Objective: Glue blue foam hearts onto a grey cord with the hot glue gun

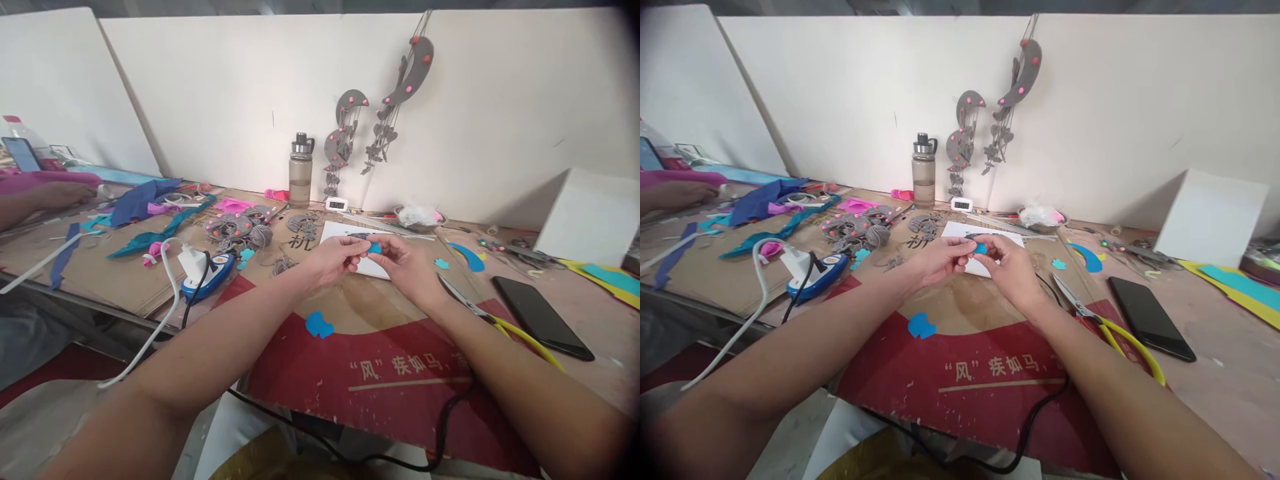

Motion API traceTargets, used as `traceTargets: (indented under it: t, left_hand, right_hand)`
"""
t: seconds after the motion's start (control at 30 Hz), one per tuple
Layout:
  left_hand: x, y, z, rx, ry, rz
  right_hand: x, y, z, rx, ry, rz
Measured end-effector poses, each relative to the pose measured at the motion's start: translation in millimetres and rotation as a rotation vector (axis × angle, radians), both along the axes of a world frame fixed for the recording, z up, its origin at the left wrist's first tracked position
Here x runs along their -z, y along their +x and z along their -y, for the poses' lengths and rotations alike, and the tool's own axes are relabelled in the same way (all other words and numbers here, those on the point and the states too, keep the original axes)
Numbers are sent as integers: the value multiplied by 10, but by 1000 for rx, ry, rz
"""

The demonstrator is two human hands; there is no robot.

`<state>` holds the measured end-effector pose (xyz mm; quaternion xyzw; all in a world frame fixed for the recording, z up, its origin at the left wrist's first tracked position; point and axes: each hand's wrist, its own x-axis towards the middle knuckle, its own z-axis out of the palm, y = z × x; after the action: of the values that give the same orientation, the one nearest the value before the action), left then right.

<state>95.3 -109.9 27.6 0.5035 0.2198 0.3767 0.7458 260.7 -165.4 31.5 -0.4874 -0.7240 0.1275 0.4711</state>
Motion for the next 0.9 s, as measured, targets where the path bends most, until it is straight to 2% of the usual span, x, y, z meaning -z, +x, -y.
traceTargets:
  t: [0.13,0.27,0.5,0.67,0.9]
  left_hand:
    - [-49,-2,25,-46,17,-15]
    - [-58,-8,19,-86,27,-18]
    - [-40,-15,-3,-59,27,-38]
    - [-66,-35,-2,-30,18,-6]
    - [-37,-74,-64,7,54,-77]
  right_hand:
    - [46,-9,-47,-104,-73,-155]
    - [54,-26,-59,-144,-83,-212]
    - [80,-8,-72,-130,-131,-255]
    - [40,-34,-43,-145,-96,-287]
    - [89,-19,-102,-207,-149,-411]
